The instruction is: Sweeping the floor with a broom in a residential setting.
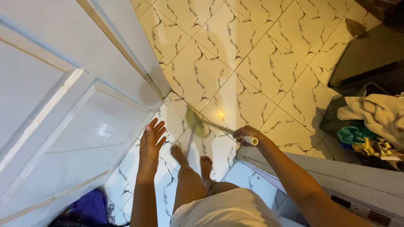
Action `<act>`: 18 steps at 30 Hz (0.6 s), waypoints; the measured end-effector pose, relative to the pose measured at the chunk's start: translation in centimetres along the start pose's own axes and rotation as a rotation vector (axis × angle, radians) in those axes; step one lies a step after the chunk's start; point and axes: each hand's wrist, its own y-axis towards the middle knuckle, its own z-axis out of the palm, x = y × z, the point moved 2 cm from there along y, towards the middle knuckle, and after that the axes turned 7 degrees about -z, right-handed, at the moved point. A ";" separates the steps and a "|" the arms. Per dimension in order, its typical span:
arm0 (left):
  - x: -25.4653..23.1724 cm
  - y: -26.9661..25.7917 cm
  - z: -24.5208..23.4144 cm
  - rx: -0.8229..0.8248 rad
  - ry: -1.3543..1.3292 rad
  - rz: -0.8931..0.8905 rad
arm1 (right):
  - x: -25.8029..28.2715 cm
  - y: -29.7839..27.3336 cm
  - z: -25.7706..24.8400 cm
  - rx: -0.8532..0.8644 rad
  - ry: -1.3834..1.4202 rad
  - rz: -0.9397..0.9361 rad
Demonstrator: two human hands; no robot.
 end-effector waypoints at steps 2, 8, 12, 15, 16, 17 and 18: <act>0.1 0.9 -0.3 0.012 0.011 -0.007 | 2.3 3.3 0.5 -0.023 -0.135 -0.080; -1.5 5.5 -0.2 0.084 0.033 -0.053 | 6.6 8.2 2.5 -0.083 -0.234 -0.336; -4.3 10.0 -0.3 0.133 0.050 -0.053 | 9.3 0.9 3.5 -0.085 -0.058 -0.335; -5.6 14.2 0.2 0.176 0.084 -0.065 | 8.4 -5.2 3.7 -0.086 0.039 -0.274; -6.4 15.3 0.6 0.200 0.098 -0.072 | 7.4 -5.9 3.7 -0.102 0.061 -0.267; -7.0 16.3 1.1 0.243 0.105 -0.059 | 6.3 -6.6 3.8 -0.092 0.281 -0.212; -7.5 17.4 1.7 0.291 0.116 -0.047 | 4.8 -7.3 4.1 -0.082 0.508 -0.159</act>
